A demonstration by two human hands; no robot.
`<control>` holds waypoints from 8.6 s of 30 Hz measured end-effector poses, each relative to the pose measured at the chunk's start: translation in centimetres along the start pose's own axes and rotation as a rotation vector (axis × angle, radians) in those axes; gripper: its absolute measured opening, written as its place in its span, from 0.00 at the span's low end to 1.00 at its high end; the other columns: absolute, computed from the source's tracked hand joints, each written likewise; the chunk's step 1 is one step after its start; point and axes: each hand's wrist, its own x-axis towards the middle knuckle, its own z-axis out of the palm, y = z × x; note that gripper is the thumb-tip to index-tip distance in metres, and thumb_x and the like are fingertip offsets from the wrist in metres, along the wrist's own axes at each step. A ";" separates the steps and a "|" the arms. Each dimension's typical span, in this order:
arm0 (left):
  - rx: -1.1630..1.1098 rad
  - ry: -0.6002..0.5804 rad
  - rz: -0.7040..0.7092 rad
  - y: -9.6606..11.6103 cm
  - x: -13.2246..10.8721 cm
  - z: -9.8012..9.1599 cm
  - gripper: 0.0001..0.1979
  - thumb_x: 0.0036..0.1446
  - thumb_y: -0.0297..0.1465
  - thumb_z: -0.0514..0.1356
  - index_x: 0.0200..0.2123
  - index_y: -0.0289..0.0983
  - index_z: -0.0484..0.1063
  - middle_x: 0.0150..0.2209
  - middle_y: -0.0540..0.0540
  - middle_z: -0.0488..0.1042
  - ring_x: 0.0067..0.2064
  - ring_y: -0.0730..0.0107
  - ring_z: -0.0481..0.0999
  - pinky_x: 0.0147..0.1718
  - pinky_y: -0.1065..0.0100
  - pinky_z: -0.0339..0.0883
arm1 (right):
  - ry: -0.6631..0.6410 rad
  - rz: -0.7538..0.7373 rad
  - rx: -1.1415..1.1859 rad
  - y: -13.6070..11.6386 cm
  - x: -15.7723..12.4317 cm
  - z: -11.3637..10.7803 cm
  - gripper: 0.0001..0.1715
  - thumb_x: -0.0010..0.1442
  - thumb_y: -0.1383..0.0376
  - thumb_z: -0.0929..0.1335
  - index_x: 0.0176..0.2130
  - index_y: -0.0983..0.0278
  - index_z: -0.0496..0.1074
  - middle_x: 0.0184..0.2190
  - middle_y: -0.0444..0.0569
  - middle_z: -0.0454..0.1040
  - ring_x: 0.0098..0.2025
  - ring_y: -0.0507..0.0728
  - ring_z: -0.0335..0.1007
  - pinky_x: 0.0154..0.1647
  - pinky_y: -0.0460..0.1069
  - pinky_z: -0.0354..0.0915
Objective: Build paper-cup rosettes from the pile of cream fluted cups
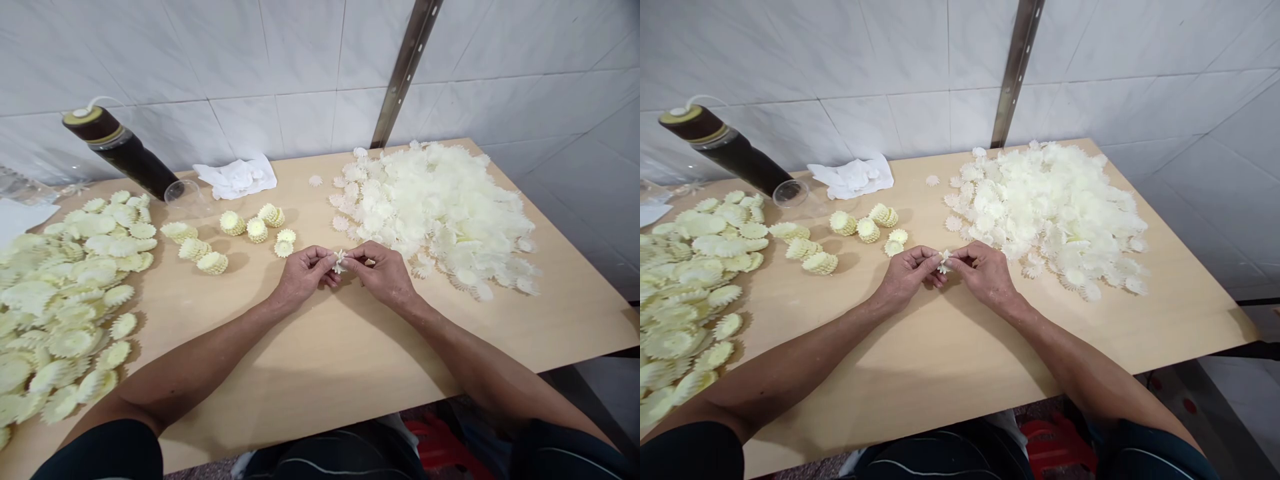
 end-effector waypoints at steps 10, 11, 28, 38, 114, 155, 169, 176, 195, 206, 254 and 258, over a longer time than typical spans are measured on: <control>-0.088 0.067 -0.010 -0.5 0.5 0.2 0.26 0.52 0.52 0.74 0.35 0.35 0.73 0.24 0.47 0.79 0.24 0.71 0.78 0.24 0.71 0.71 | 0.055 0.088 0.265 -0.9 -0.3 -0.3 0.22 0.66 0.45 0.74 0.37 0.61 0.74 0.26 0.42 0.70 0.23 0.51 0.67 0.27 0.49 0.66; -0.100 0.066 -0.011 -0.4 0.5 0.2 0.26 0.52 0.52 0.74 0.34 0.35 0.73 0.24 0.48 0.78 0.24 0.71 0.77 0.24 0.71 0.71 | 0.071 0.075 0.289 -0.9 -0.3 -0.4 0.21 0.66 0.46 0.74 0.37 0.60 0.73 0.26 0.41 0.69 0.24 0.51 0.67 0.27 0.49 0.66; 0.088 0.020 0.053 -0.8 -0.6 0.4 0.24 0.61 0.52 0.69 0.37 0.35 0.74 0.25 0.47 0.79 0.23 0.72 0.77 0.23 0.72 0.72 | -0.180 0.281 0.867 -1.8 1.6 -3.6 0.23 0.51 0.52 0.84 0.35 0.58 0.74 0.39 0.47 0.83 0.36 0.55 0.78 0.25 0.45 0.72; 0.067 -0.009 0.051 -0.3 -0.4 0.3 0.24 0.60 0.51 0.70 0.36 0.35 0.73 0.23 0.48 0.78 0.21 0.72 0.76 0.22 0.72 0.72 | -0.311 0.335 0.858 -2.1 1.3 -3.8 0.18 0.57 0.55 0.82 0.38 0.60 0.76 0.47 0.52 0.85 0.42 0.57 0.84 0.28 0.44 0.74; 0.281 0.110 0.282 -1.4 -1.0 0.4 0.17 0.68 0.46 0.65 0.40 0.37 0.77 0.26 0.50 0.76 0.25 0.72 0.74 0.27 0.71 0.71 | -0.213 -0.010 0.010 -1.6 -0.4 -1.6 0.24 0.65 0.46 0.75 0.52 0.59 0.81 0.40 0.52 0.84 0.37 0.60 0.79 0.33 0.53 0.74; 0.081 0.114 0.080 -0.4 -0.5 0.5 0.24 0.61 0.51 0.69 0.35 0.34 0.75 0.22 0.48 0.77 0.21 0.73 0.76 0.20 0.73 0.71 | -0.003 -0.156 0.015 -0.5 0.2 -1.1 0.21 0.70 0.51 0.72 0.56 0.59 0.77 0.53 0.56 0.78 0.46 0.60 0.79 0.33 0.51 0.82; 0.118 0.060 0.050 -0.6 -0.3 0.1 0.24 0.61 0.53 0.68 0.35 0.35 0.75 0.22 0.48 0.77 0.20 0.72 0.76 0.19 0.74 0.70 | 0.033 -0.679 -0.317 0.7 0.6 -0.9 0.06 0.71 0.68 0.71 0.44 0.59 0.81 0.53 0.59 0.77 0.50 0.62 0.79 0.44 0.56 0.81; 0.035 0.080 0.022 -0.7 0.4 0.4 0.27 0.58 0.55 0.69 0.33 0.36 0.71 0.21 0.50 0.75 0.18 0.72 0.75 0.17 0.71 0.72 | 0.187 -0.602 -0.159 -1.7 -0.5 -1.1 0.05 0.70 0.69 0.72 0.42 0.59 0.78 0.45 0.53 0.82 0.49 0.60 0.81 0.49 0.57 0.80; 0.183 0.065 0.103 -1.6 -0.7 0.2 0.21 0.67 0.50 0.64 0.38 0.37 0.73 0.23 0.52 0.75 0.21 0.76 0.72 0.21 0.74 0.69 | -0.001 0.108 0.299 -1.1 1.1 -3.0 0.22 0.58 0.50 0.79 0.44 0.62 0.80 0.30 0.45 0.79 0.28 0.54 0.76 0.35 0.54 0.78; 0.189 0.058 0.106 -1.3 -0.9 0.4 0.20 0.67 0.49 0.65 0.38 0.36 0.74 0.24 0.52 0.74 0.22 0.76 0.73 0.21 0.74 0.70 | 0.007 0.091 0.212 -0.2 0.9 -3.2 0.19 0.60 0.52 0.78 0.45 0.61 0.79 0.32 0.44 0.78 0.31 0.54 0.73 0.35 0.51 0.71; 0.228 0.061 0.171 -1.9 -0.9 0.3 0.18 0.68 0.47 0.65 0.42 0.36 0.79 0.24 0.51 0.76 0.22 0.75 0.74 0.23 0.73 0.71 | -0.223 -0.069 -0.219 -1.2 -0.2 -1.0 0.18 0.72 0.56 0.66 0.34 0.62 0.77 0.25 0.45 0.74 0.28 0.54 0.67 0.31 0.50 0.60; 0.192 0.065 0.152 -1.8 -0.8 0.3 0.19 0.67 0.48 0.66 0.39 0.36 0.78 0.24 0.51 0.76 0.22 0.75 0.74 0.22 0.74 0.70 | -0.245 -0.026 -0.185 -1.1 0.0 -0.9 0.17 0.72 0.58 0.65 0.35 0.62 0.76 0.27 0.45 0.75 0.26 0.54 0.69 0.30 0.49 0.63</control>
